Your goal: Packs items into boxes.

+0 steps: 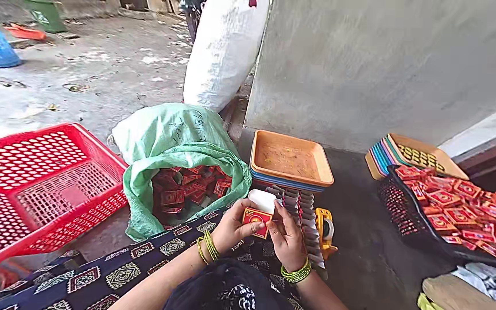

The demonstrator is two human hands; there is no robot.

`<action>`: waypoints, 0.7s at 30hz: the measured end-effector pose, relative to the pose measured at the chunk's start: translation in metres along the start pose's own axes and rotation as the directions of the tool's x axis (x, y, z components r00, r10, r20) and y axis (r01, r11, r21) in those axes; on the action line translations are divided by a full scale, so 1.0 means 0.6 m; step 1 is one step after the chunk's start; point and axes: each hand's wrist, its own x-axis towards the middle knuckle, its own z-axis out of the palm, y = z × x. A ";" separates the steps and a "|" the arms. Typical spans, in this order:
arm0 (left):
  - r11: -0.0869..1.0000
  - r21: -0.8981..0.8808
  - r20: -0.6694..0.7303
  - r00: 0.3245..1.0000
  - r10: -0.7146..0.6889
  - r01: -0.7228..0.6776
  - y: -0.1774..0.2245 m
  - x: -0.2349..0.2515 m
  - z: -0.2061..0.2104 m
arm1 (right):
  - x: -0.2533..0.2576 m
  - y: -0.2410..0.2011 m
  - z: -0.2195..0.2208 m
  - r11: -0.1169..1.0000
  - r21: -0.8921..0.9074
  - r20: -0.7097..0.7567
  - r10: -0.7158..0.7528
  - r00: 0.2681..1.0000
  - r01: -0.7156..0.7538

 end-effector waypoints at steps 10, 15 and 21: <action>0.999 -0.038 0.016 1.000 -0.013 0.014 0.011 -0.019 -0.031 | 0.047 -0.015 0.044 0.978 -0.180 0.006 -0.110 0.994 0.109; 0.990 -0.103 -0.007 0.995 -0.096 0.095 0.008 -0.013 -0.043 | 0.072 -0.041 0.030 0.980 0.155 0.000 0.129 0.992 -0.127; 0.988 -0.046 0.061 0.987 -0.148 0.151 0.004 -0.021 -0.034 | 0.063 -0.043 0.016 0.959 0.036 0.078 0.276 0.958 -0.279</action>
